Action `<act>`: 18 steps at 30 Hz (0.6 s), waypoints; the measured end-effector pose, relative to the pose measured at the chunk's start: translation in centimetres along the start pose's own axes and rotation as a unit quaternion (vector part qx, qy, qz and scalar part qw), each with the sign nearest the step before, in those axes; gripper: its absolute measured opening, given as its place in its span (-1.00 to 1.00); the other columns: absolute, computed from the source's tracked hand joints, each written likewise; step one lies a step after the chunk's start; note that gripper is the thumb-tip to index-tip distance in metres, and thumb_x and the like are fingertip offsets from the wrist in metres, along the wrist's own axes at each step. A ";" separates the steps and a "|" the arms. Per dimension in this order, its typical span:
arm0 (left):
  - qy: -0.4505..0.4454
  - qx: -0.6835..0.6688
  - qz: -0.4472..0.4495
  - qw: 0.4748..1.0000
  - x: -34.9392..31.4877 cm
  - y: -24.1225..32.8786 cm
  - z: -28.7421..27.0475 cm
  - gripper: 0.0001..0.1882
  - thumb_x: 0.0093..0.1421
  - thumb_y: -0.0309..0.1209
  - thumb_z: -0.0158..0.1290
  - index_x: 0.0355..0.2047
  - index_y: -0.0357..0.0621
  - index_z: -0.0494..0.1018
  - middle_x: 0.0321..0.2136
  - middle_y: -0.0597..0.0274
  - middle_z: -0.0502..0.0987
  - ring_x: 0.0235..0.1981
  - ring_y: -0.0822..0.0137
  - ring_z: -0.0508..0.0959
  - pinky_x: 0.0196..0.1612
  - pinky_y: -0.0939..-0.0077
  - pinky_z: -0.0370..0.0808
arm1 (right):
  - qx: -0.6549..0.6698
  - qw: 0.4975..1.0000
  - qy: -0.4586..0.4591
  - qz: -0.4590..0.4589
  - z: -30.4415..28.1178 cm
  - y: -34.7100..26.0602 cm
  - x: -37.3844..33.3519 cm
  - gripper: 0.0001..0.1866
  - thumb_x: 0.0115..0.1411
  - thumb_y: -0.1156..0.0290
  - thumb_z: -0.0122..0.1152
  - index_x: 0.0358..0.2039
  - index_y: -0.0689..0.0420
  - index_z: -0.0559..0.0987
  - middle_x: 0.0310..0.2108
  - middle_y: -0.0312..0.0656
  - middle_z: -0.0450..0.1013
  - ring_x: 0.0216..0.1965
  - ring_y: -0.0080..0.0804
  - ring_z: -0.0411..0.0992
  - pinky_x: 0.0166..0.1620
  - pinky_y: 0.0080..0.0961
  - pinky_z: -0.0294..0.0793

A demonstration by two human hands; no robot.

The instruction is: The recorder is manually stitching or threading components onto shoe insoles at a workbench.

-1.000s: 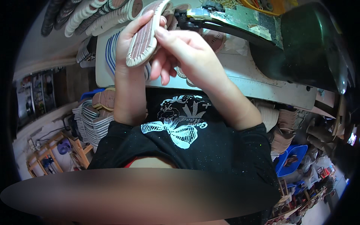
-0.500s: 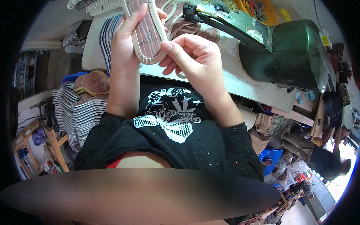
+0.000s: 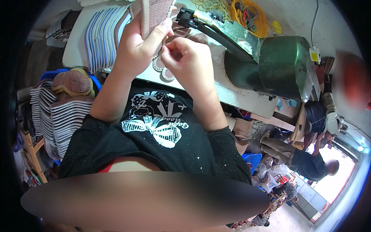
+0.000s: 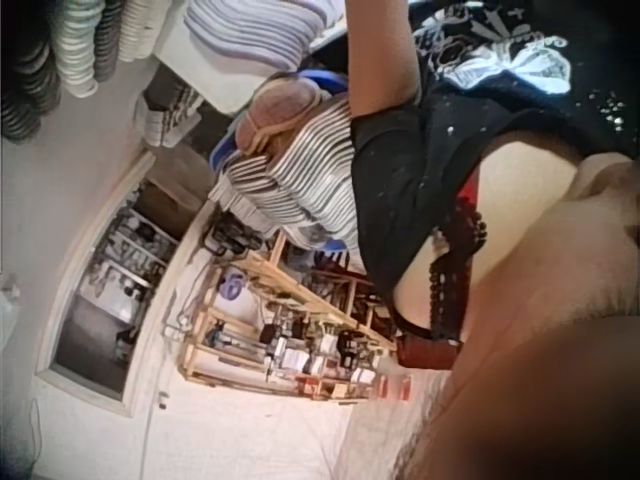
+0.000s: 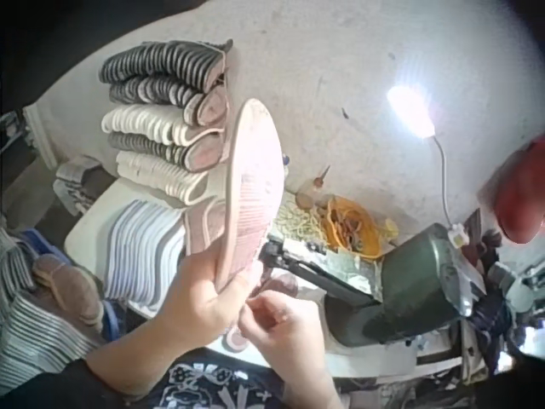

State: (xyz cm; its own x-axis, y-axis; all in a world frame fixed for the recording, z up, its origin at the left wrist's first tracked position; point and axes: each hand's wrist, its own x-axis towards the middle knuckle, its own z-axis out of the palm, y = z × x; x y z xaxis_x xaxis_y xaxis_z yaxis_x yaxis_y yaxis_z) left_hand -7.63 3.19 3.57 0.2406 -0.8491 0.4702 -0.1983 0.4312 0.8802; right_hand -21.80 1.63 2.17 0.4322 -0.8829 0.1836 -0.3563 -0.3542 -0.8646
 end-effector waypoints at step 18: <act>0.020 -0.052 -0.081 0.995 0.1 0.2 0.1 -0.66 0.16 -0.54 -0.08 -0.03 -0.35 0.32 -0.39 0.09 0.49 -0.42 0.36 0.49 -0.32 0.49 0.44 | 0.269 0.952 -0.091 0.109 -1.5 1.5 1.0 -0.85 0.15 0.45 0.19 -0.37 0.30 0.53 -0.52 -0.17 0.52 -0.53 -0.55 0.50 -0.44 -0.72 0.46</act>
State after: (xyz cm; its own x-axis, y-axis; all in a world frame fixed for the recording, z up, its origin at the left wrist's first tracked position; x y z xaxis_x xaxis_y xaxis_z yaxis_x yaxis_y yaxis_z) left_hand -7.79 3.19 3.79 0.2997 -0.8983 0.3213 -0.0545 0.3201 0.9458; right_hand -23.18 -0.21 1.78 0.5504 -0.8319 -0.0702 0.0013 0.0849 -0.9964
